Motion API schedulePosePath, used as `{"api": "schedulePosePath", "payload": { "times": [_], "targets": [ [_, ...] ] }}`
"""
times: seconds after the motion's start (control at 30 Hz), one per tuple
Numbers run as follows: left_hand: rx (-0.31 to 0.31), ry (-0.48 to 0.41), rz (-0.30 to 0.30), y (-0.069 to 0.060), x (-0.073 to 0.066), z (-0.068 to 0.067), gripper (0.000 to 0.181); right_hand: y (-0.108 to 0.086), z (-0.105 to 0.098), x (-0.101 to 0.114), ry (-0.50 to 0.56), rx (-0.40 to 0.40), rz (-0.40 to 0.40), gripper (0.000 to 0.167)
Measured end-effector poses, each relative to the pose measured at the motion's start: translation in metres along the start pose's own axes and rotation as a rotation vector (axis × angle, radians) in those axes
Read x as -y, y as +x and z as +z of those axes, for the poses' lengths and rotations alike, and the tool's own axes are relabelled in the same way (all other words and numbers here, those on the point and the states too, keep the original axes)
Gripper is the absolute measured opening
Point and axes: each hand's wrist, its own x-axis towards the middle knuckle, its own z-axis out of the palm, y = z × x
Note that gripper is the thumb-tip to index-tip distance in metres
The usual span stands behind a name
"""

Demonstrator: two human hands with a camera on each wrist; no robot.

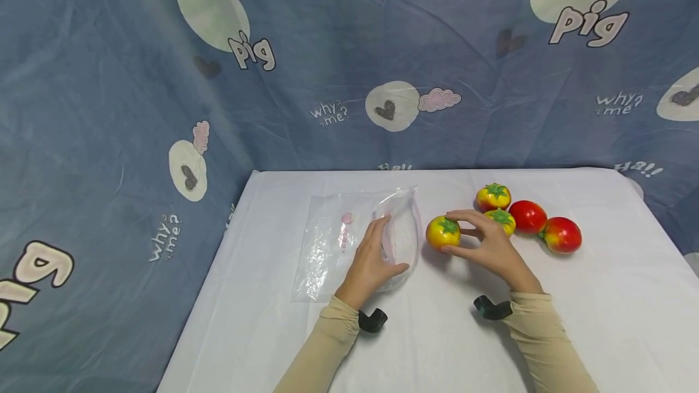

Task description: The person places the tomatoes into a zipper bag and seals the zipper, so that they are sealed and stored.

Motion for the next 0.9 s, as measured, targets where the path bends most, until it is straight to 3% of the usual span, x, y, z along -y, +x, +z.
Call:
{"api": "schedulePosePath", "payload": {
  "times": [0.9],
  "targets": [
    [0.024,0.009,0.055,-0.002,0.0,0.002,0.106,0.035,0.035,0.007,0.007,0.164,-0.025,0.062]
  ]
}}
